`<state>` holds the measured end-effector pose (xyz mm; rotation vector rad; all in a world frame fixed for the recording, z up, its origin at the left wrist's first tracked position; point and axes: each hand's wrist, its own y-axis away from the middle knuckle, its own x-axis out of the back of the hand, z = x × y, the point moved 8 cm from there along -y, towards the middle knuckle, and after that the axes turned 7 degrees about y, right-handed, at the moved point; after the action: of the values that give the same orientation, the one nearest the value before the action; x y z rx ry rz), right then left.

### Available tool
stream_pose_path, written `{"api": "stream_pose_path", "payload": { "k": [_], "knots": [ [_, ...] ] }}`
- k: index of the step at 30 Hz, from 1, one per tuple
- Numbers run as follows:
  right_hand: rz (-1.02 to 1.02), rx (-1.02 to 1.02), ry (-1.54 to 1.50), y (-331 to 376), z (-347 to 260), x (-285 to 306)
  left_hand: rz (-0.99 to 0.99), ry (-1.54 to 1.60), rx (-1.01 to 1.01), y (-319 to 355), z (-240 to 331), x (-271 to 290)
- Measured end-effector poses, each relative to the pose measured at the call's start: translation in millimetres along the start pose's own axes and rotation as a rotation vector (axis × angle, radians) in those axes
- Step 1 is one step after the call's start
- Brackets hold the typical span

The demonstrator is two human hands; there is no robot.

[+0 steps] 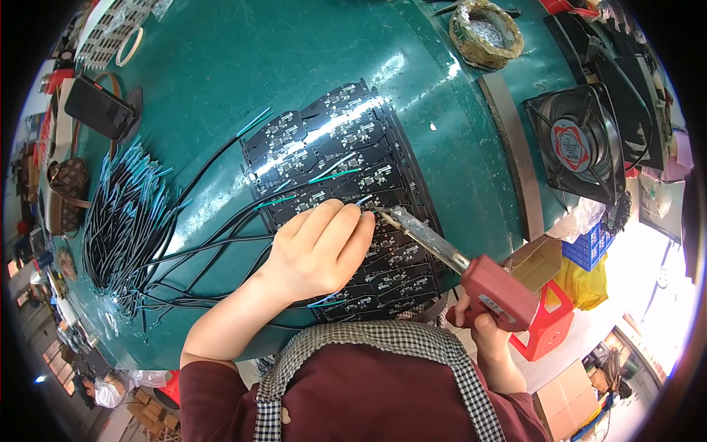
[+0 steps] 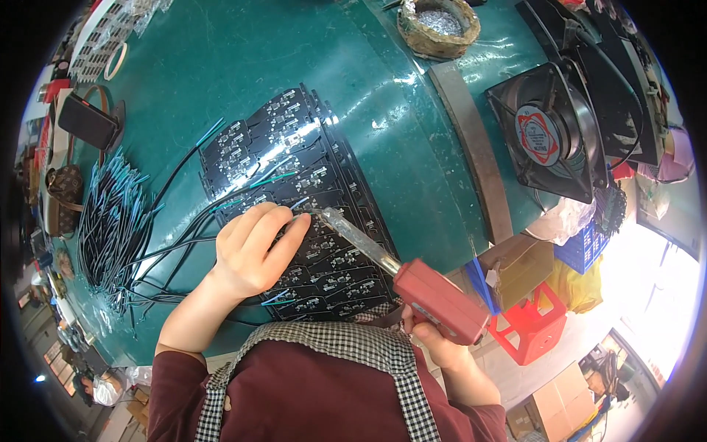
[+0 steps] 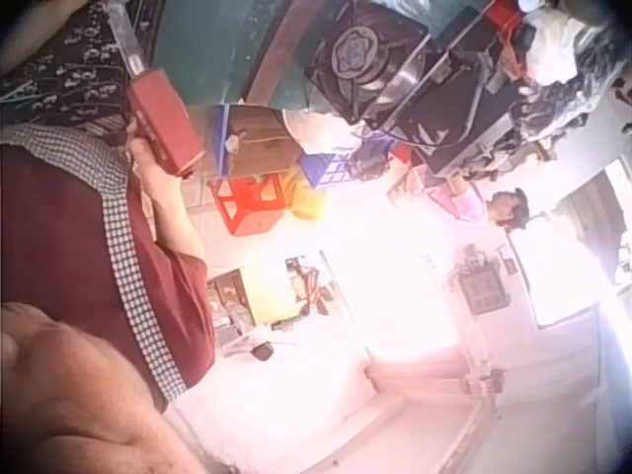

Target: The person solders wires onto circuit board panels using a soldering tool, organizes bundles of wires on the worktable by hand, and solders additional wires to the circuit boards.

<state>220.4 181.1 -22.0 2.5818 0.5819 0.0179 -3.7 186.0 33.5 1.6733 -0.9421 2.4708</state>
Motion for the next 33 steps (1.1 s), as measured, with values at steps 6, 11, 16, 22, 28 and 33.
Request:
{"api": "stream_pose_path", "payload": {
  "k": [6, 11, 16, 22, 28, 33],
  "knots": [
    [-0.045, 0.145, 0.178, 8.5, 13.5, 13.5, 0.007, -0.008, -0.006, -1.1, 0.5, -0.5],
    [-0.037, 0.075, -0.086, 0.3, -6.0, -5.3, -0.003, 0.011, -0.001, -0.4, -0.8, -3.0],
    [-0.021, 0.101, -0.081, 5.2, -6.1, -5.6, -0.017, -0.024, 0.008, 4.0, -1.5, 3.5],
    [0.249, 0.104, 0.008, 10.2, -7.7, 9.6, 0.009, 0.028, 0.16, 4.2, -12.9, 25.9],
    [0.228, 0.136, 0.025, 8.5, 2.5, 14.6, -0.034, -0.441, 0.77, 95.1, -104.5, 99.3],
    [0.167, 0.235, 0.124, 7.4, -5.5, 6.3, -0.085, -0.407, 0.977, 137.4, -129.7, 115.5]
  ]
}}
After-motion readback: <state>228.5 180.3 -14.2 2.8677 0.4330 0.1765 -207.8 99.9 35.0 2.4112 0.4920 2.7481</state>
